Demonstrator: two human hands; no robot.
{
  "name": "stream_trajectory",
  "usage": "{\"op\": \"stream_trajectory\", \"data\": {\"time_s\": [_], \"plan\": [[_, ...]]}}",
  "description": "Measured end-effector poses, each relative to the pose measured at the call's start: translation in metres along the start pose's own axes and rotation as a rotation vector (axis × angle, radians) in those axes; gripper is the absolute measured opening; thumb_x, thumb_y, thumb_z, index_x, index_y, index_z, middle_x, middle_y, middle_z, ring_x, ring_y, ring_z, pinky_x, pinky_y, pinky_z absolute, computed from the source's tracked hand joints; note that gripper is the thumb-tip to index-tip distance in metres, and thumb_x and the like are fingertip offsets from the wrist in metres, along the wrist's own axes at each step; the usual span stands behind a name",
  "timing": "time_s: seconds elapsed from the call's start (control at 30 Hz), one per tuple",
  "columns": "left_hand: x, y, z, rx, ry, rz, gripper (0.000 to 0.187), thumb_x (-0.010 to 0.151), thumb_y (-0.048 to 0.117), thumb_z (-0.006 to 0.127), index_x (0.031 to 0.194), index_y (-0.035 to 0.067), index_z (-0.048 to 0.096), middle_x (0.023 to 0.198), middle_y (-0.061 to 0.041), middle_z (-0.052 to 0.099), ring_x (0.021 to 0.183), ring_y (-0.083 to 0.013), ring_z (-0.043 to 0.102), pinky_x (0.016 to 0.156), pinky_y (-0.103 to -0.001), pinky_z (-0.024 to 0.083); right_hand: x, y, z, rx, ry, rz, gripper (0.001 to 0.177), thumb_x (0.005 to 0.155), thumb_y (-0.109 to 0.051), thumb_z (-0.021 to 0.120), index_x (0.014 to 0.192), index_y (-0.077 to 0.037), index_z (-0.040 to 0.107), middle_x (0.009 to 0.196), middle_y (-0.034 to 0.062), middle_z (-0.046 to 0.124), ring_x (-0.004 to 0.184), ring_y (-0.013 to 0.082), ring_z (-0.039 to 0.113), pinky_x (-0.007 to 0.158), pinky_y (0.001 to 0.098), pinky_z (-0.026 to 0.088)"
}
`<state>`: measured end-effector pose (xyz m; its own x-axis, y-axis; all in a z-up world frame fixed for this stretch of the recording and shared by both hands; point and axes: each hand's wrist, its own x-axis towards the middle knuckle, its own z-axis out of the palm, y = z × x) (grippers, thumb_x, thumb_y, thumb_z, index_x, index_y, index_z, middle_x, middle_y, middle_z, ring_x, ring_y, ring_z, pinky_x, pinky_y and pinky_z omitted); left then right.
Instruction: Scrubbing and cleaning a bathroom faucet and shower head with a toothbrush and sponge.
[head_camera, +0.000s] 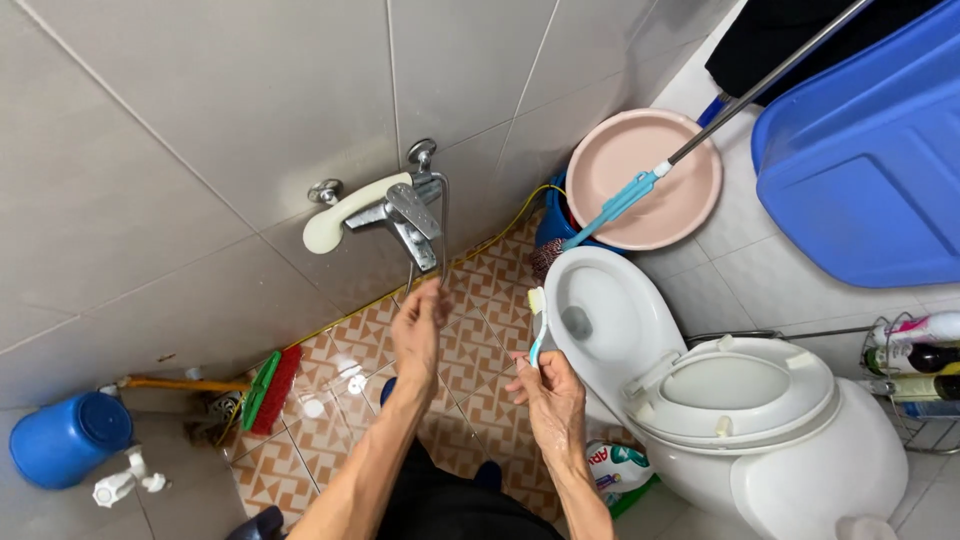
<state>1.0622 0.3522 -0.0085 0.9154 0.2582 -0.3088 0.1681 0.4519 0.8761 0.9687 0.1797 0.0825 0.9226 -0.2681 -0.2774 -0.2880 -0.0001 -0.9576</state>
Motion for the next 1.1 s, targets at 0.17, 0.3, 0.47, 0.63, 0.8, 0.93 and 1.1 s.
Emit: {"op": "stream_trajectory", "data": {"time_s": [0.17,0.3,0.47,0.63,0.8,0.93,1.1], "plan": [[0.099,0.072,-0.016,-0.152,0.144,-0.097,0.030,0.102,0.024,0.059,0.124,0.006,0.066,0.100,-0.007,0.074,0.080,-0.0150,0.068,0.075,-0.030,0.059,0.023,-0.006,0.038,0.001,0.036,0.050,0.015,0.097,-0.014,0.064,0.089,-0.001,0.062,0.106,0.0096,0.077,0.070,0.0108,0.069,0.058,0.0249,0.053],[0.175,0.065,-0.035,-0.258,0.183,-0.334,0.032,0.100,0.031,0.062,0.115,0.003,0.064,0.101,-0.008,0.076,0.076,-0.0157,0.070,0.067,-0.029,0.061,0.033,-0.005,0.059,0.025,0.047,0.051,0.017,0.095,-0.016,0.066,0.089,-0.001,0.061,0.109,0.0079,0.078,0.068,0.0110,0.068,0.058,0.0254,0.054],[0.219,0.049,-0.040,-0.461,0.192,-0.425,0.038,0.097,0.037,0.070,0.106,0.000,0.067,0.089,-0.012,0.074,0.061,-0.0145,0.065,0.055,-0.025,0.059,0.045,-0.008,0.067,-0.047,0.075,0.066,0.016,0.095,-0.017,0.066,0.090,-0.002,0.066,0.105,0.0097,0.079,0.069,0.0110,0.070,0.057,0.0263,0.055],[0.216,0.070,-0.026,-0.369,0.372,-0.461,0.044,0.091,0.044,0.072,0.093,0.001,0.068,0.076,-0.012,0.074,0.050,-0.0154,0.058,0.040,-0.024,0.049,0.051,-0.016,0.066,-0.070,0.065,0.126,0.015,0.095,-0.017,0.066,0.089,-0.003,0.065,0.107,0.0085,0.079,0.069,0.0107,0.070,0.058,0.0263,0.055],[0.184,0.086,-0.002,-0.310,0.419,-0.242,0.036,0.095,0.032,0.074,0.089,-0.003,0.066,0.068,-0.010,0.067,0.051,-0.0144,0.055,0.044,-0.026,0.046,0.047,-0.022,0.056,-0.052,0.131,0.107,0.016,0.093,-0.017,0.066,0.084,-0.004,0.063,0.106,0.0065,0.080,0.066,0.0107,0.067,0.057,0.0263,0.052],[0.131,0.120,0.026,-0.014,0.353,0.028,0.042,0.096,0.038,0.075,0.083,-0.001,0.068,0.067,-0.005,0.064,0.053,-0.0107,0.052,0.047,-0.026,0.041,0.050,-0.022,0.043,-0.410,0.226,0.128,0.032,0.106,-0.008,0.069,0.093,0.019,0.060,0.091,0.0421,0.061,0.063,0.0399,0.043,0.059,0.0424,0.038],[0.065,0.130,0.054,0.621,-0.386,0.027,0.039,0.091,0.045,0.071,0.094,0.006,0.076,0.065,0.000,0.063,0.049,-0.0102,0.049,0.042,-0.031,0.040,0.062,-0.074,0.052,-0.090,0.286,-0.097,0.020,0.096,-0.018,0.071,0.105,-0.001,0.076,0.086,0.0024,0.076,0.083,0.0091,0.068,0.077,0.0253,0.055]]}}
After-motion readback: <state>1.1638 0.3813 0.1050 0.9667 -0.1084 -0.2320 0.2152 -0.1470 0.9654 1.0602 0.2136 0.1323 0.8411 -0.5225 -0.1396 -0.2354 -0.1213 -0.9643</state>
